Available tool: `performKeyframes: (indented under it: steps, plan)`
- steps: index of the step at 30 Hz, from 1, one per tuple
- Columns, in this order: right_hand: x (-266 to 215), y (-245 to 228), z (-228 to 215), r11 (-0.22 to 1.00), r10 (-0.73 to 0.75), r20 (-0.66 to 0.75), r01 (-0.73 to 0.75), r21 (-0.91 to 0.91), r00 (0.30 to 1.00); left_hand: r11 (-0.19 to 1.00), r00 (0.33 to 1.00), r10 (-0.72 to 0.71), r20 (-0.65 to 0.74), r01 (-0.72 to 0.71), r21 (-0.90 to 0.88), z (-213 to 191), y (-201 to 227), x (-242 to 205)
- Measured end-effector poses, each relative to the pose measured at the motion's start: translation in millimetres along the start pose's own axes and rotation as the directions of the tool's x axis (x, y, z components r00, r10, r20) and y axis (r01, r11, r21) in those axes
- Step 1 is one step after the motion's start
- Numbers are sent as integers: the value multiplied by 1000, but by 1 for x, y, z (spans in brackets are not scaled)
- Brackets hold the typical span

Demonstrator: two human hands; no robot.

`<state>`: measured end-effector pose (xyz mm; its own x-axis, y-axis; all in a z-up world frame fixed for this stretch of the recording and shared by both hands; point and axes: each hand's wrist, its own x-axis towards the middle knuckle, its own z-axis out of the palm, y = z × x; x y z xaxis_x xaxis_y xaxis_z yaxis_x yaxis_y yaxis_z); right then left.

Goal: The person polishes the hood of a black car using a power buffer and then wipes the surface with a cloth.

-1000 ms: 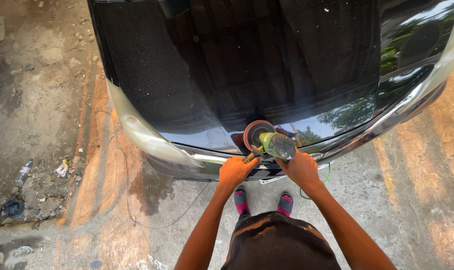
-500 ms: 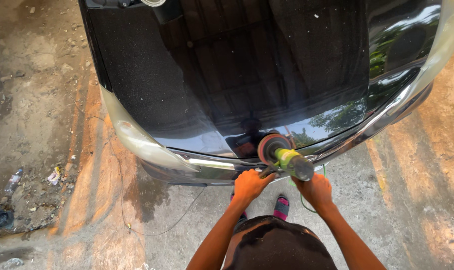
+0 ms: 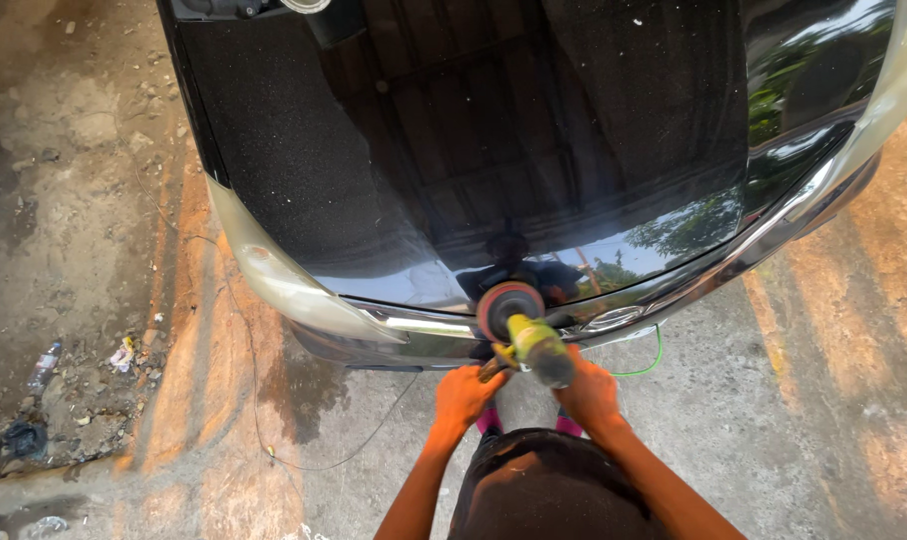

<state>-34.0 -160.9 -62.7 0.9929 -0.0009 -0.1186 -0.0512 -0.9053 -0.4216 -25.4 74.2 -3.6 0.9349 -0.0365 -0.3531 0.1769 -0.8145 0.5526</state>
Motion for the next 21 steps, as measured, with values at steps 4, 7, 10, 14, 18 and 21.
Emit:
performKeyframes:
  steps: [4, 7, 10, 14, 18, 21]
  plan:
    - [5, -40, -1, 977, -160, -9, 160, 144, 987, 994, 995, -92, -46, 89, -67, -14, -29, -9]
    - [8, -43, -11, 983, -153, 16, 150, 107, 988, 984, 989, -145, -32, 141, -112, -11, -27, -11]
    - [13, -22, -26, 992, -84, 45, 79, 102, 995, 987, 990, -137, -25, 134, -89, -1, -4, -6]
    - [16, 26, -47, 997, -6, -25, 8, 82, 1000, 998, 1000, -29, -2, 29, 51, 20, 46, 6]
    - [21, 73, -69, 985, 52, -112, -33, 169, 992, 999, 999, -43, 28, 43, 23, 37, 97, 23]
    - [26, 101, -82, 990, 124, -83, -118, 77, 989, 1000, 1000, -11, 23, 11, 4, 48, 127, 38]
